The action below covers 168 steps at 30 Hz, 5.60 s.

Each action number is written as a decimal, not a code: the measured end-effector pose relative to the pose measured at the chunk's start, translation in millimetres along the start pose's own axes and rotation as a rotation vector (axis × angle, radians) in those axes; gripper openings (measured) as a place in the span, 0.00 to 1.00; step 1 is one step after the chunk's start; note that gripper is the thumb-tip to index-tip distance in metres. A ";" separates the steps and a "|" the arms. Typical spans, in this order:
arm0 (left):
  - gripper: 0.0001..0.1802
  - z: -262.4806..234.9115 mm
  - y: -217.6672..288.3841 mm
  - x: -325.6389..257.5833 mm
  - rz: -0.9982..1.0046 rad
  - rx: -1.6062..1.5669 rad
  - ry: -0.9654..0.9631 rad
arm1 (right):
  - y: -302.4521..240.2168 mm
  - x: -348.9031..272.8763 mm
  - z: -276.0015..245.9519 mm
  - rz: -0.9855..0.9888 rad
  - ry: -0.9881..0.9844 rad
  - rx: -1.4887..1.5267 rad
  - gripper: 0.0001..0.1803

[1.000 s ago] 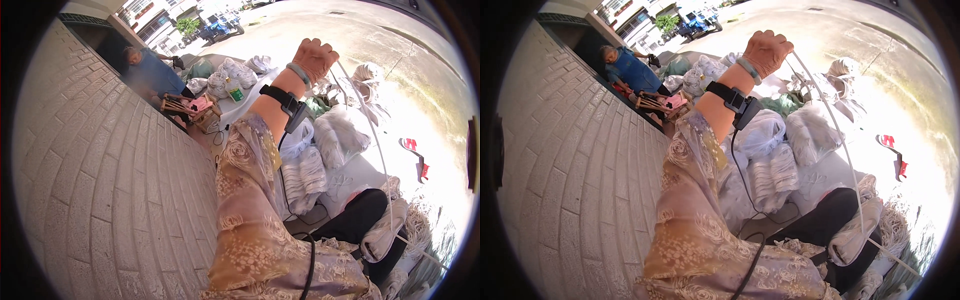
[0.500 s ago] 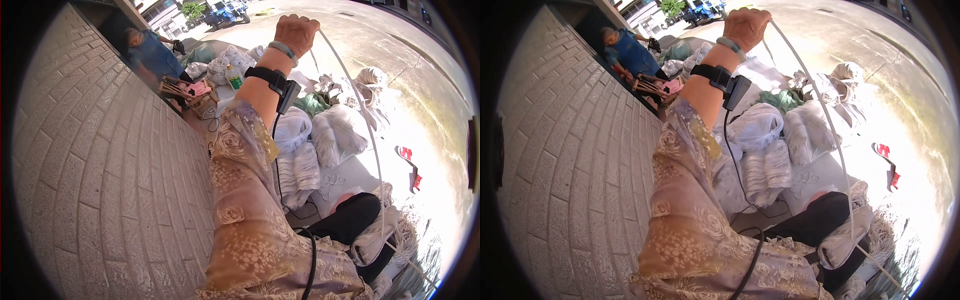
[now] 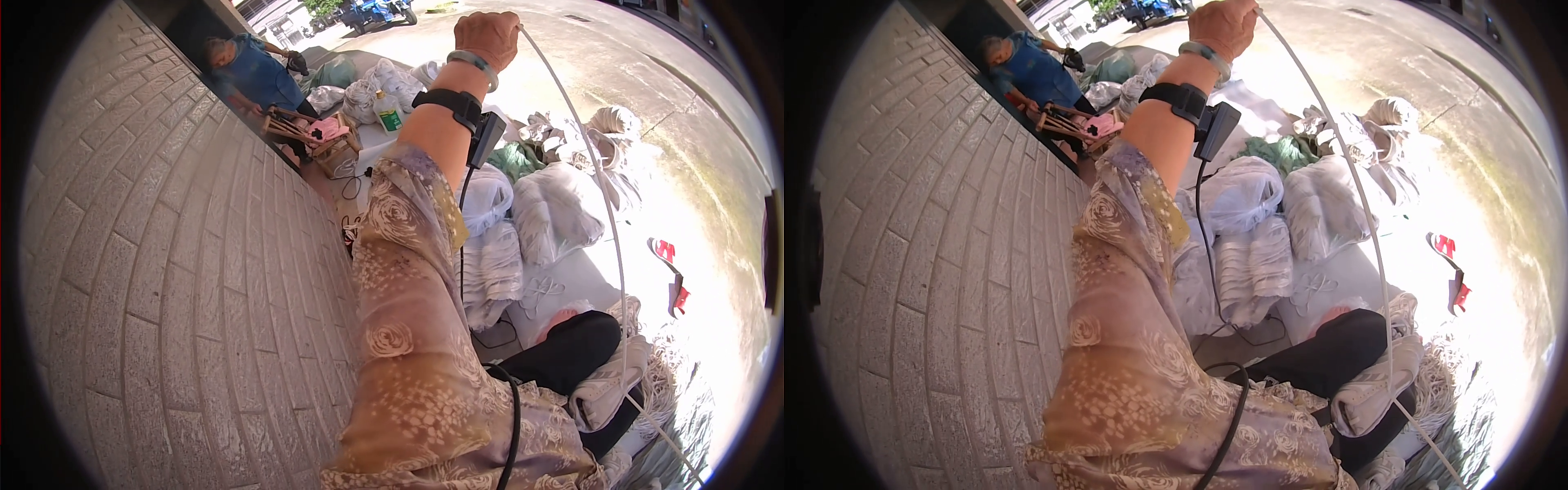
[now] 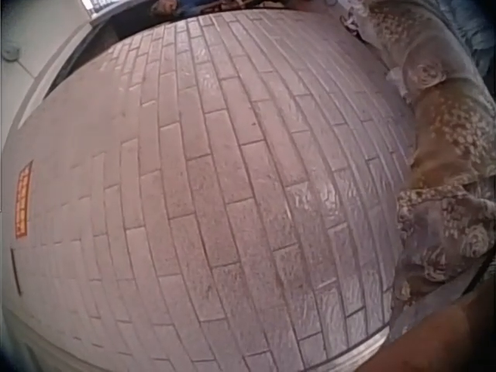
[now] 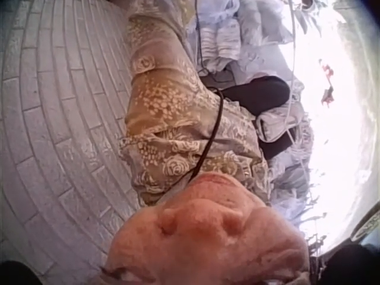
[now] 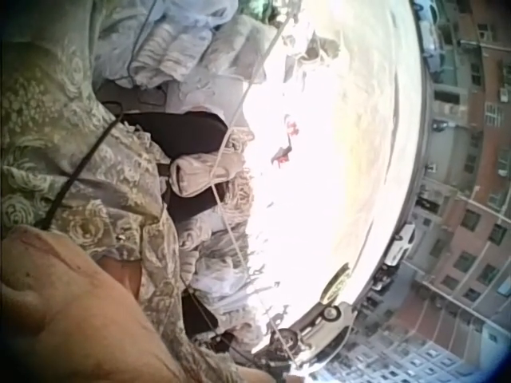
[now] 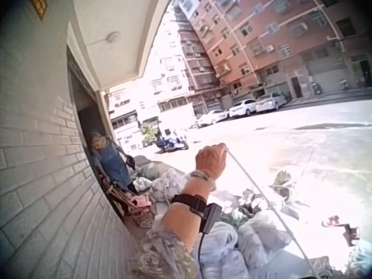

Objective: Lace and tie the shoelaces on newly manufactured white sneakers.

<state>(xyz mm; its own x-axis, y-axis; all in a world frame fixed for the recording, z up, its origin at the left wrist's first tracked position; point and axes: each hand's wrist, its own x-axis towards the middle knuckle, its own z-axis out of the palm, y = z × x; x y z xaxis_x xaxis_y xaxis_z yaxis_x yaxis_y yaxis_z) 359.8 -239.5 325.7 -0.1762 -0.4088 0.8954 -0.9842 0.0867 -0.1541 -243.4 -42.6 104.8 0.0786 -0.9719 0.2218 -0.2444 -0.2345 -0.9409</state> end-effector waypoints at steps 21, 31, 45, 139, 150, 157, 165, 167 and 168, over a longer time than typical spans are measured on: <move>0.21 -23.6 272.5 -316.4 -0.342 -1.308 -1.968 | 72.3 -139.9 4.1 0.721 0.082 0.341 0.07; 0.13 -48.8 362.4 -303.0 -0.781 -1.698 -1.923 | 101.0 -148.5 32.8 0.992 0.098 0.553 0.07; 0.13 -54.6 384.8 -308.7 -0.857 -1.578 -2.092 | 72.7 -117.9 67.5 0.821 0.504 0.493 0.08; 0.08 -31.4 443.9 -332.3 -0.184 -1.317 -0.981 | 54.6 -108.1 96.2 -0.010 -0.026 -0.746 0.13; 0.17 -24.3 438.4 -327.5 -0.311 -1.188 -1.308 | 60.3 -112.4 97.1 0.053 0.025 -0.690 0.16; 0.26 -57.7 425.4 -313.1 0.057 -1.152 -1.141 | 62.2 -114.3 97.7 0.068 0.059 -0.687 0.11; 0.25 -59.9 426.9 -304.5 0.220 -1.149 -1.356 | 54.8 -114.2 97.6 0.049 0.058 -0.749 0.10; 0.22 -58.8 428.4 -297.3 0.290 -1.081 -1.360 | 57.4 -114.3 98.5 0.028 0.064 -0.765 0.09; 0.19 -59.1 429.8 -293.7 0.360 -1.014 -1.363 | 59.1 -114.4 98.8 0.007 0.071 -0.781 0.09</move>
<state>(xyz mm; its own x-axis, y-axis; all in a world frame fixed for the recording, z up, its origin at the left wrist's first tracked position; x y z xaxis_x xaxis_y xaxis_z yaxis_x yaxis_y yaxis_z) -10.6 -28.5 21.1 -0.7771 -0.6060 -0.1701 -0.5908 0.6090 0.5293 -171.4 56.7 -1.4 0.0189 -0.9662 0.2570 -0.8560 -0.1485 -0.4952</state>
